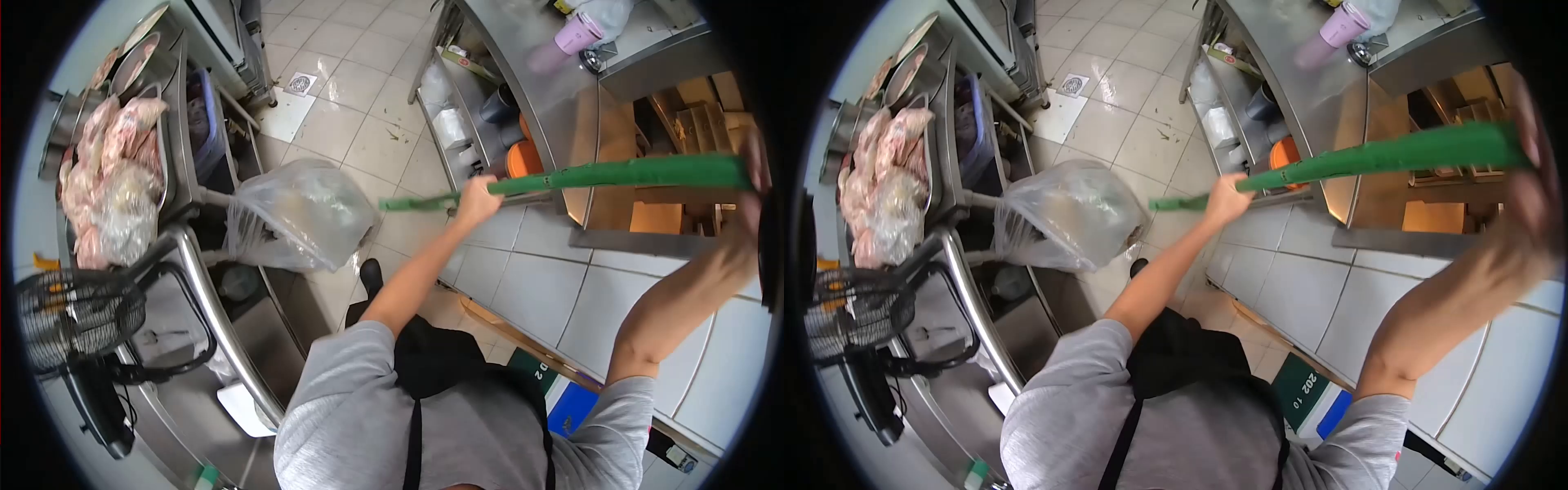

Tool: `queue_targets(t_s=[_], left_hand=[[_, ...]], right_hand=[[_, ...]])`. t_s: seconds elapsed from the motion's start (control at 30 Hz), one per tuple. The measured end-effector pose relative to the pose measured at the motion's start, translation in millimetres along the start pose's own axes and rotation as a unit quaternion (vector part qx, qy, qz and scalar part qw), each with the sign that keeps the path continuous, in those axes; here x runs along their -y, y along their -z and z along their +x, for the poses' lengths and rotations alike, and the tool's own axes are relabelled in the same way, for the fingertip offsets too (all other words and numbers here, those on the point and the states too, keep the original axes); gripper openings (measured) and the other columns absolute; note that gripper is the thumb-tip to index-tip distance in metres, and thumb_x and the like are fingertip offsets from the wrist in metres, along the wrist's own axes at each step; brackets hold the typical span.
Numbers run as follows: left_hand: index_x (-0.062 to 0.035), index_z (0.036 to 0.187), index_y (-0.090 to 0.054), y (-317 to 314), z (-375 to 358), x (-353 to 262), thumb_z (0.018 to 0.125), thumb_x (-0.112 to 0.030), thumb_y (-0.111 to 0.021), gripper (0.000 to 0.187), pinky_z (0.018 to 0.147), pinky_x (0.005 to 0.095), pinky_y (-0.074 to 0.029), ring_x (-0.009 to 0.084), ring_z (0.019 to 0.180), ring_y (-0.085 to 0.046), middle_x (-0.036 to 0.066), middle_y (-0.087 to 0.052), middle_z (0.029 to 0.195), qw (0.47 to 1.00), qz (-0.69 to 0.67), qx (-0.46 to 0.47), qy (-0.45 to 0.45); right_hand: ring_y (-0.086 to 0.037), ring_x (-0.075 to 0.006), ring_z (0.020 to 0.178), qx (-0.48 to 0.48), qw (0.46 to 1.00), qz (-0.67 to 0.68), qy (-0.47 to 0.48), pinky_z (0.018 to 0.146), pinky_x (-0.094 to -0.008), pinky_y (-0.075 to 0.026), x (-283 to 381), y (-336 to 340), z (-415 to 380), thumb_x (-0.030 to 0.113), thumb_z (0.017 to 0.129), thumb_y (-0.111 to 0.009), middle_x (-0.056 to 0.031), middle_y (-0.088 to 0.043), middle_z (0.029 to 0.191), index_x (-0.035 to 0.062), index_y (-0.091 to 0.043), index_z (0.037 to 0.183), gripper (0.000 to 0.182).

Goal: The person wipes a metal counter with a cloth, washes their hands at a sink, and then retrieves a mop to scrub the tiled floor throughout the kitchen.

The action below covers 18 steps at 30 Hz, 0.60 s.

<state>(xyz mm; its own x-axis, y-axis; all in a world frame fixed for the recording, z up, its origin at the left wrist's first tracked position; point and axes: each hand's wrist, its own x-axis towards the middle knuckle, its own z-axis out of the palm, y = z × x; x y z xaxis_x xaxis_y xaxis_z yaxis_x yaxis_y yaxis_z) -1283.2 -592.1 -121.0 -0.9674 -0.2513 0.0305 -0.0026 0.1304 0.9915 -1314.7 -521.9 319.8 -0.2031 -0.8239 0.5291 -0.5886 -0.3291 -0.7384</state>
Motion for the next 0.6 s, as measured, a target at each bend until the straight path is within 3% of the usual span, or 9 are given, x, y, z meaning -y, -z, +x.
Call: queue_targets(t_s=[0.03,0.1,0.13,0.23,0.4,0.47,0.5,0.53,0.6], left_hand=[[0.0013,0.067,-0.058,-6.6,0.9,3.7,0.071,-0.023,-0.062,0.025,0.054,0.0353,-0.041,0.0284,0.055,-0.053,0.018,-0.054,0.059,0.999,-0.008,0.033,0.024],[0.0014,0.068,-0.058,-9.4,28.3,8.5,0.071,-0.023,-0.063,0.025,0.054,0.0352,-0.041,0.0281,0.054,-0.053,0.018,-0.054,0.059,0.997,-0.024,0.060,0.039],[0.0011,0.063,-0.057,-7.7,43.8,13.6,0.073,-0.024,-0.060,0.027,0.054,0.0390,-0.041,0.0329,0.056,-0.052,0.020,-0.053,0.060,0.999,-0.013,0.031,0.005],[0.0009,0.058,-0.056,-10.9,82.9,46.7,0.076,-0.024,-0.058,0.031,0.058,0.0440,-0.039,0.0379,0.061,-0.051,0.021,-0.053,0.062,0.996,-0.051,-0.062,-0.034],[-0.0012,0.051,-0.050,25.7,100.6,24.0,0.073,-0.018,-0.058,0.029,0.056,0.0417,-0.037,0.0343,0.059,-0.049,0.017,-0.050,0.056,0.973,0.073,-0.158,-0.153],[-0.0030,0.051,-0.051,22.3,58.9,-2.7,0.072,-0.016,-0.059,0.026,0.057,0.0397,-0.036,0.0328,0.058,-0.048,0.015,-0.051,0.056,0.985,0.021,-0.109,-0.135],[-0.0035,0.052,-0.051,18.9,32.3,-9.6,0.071,-0.015,-0.059,0.023,0.059,0.0390,-0.037,0.0320,0.059,-0.049,0.013,-0.052,0.057,0.986,0.015,-0.097,-0.131],[-0.0044,0.053,-0.052,19.2,3.3,-9.4,0.071,-0.015,-0.059,0.022,0.061,0.0388,-0.036,0.0309,0.061,-0.050,0.013,-0.053,0.058,0.991,0.001,-0.062,-0.115],[-0.0054,0.054,-0.052,28.2,-4.6,7.8,0.071,-0.016,-0.058,0.021,0.064,0.0386,-0.036,0.0299,0.062,-0.050,0.012,-0.053,0.059,0.994,0.003,-0.054,-0.096]], right_hand=[[-0.024,-0.0061,0.029,-0.003,1.000,-0.002,-0.004,0.024,-0.0245,-0.027,-11.0,-1.4,-5.4,0.012,0.084,-0.036,0.0005,-0.032,0.038,0.0130,-0.032,0.051,0.033],[-0.024,-0.0061,0.029,-0.232,0.971,0.049,0.031,0.025,-0.0243,-0.026,-37.2,-14.4,-23.7,0.010,0.082,-0.038,0.0020,-0.032,0.037,0.0128,-0.033,0.052,0.030],[-0.022,-0.0047,0.030,-0.389,0.917,0.064,-0.062,0.036,-0.0167,-0.026,-30.6,-25.3,-32.4,0.016,0.067,-0.052,0.0046,-0.028,0.038,0.0106,-0.036,0.056,0.020],[-0.030,-0.0045,0.030,-0.196,0.972,0.119,0.054,0.038,-0.0185,-0.029,-60.2,-26.8,-63.6,0.012,0.065,-0.051,0.0062,-0.036,0.038,0.0144,-0.033,0.055,0.021],[-0.027,-0.0065,0.030,-0.295,0.949,0.109,0.008,0.042,-0.0238,-0.030,-23.5,-22.4,-99.3,0.010,0.060,-0.052,0.0031,-0.031,0.034,0.0170,-0.030,0.046,0.027],[-0.023,-0.0065,0.029,-0.222,0.971,0.084,0.027,0.028,-0.0235,-0.028,9.6,-19.2,-56.4,0.009,0.082,-0.038,0.0041,-0.032,0.038,0.0122,-0.035,0.053,0.029],[-0.025,-0.0061,0.029,-0.441,0.826,0.164,0.311,0.032,-0.0224,-0.030,-6.0,-49.3,-27.5,0.009,0.083,-0.038,0.0046,-0.032,0.038,0.0116,-0.037,0.054,0.029],[-0.026,-0.0058,0.029,-0.196,0.966,0.162,0.036,0.034,-0.0217,-0.030,24.9,-25.0,-36.3,0.009,0.083,-0.038,0.0050,-0.031,0.037,0.0108,-0.038,0.055,0.027],[-0.031,-0.0033,0.034,-0.158,0.970,0.176,0.058,0.039,-0.0204,-0.033,21.7,-24.2,-62.3,0.013,0.078,-0.043,0.0068,-0.035,0.039,0.0122,-0.041,0.054,0.024]])
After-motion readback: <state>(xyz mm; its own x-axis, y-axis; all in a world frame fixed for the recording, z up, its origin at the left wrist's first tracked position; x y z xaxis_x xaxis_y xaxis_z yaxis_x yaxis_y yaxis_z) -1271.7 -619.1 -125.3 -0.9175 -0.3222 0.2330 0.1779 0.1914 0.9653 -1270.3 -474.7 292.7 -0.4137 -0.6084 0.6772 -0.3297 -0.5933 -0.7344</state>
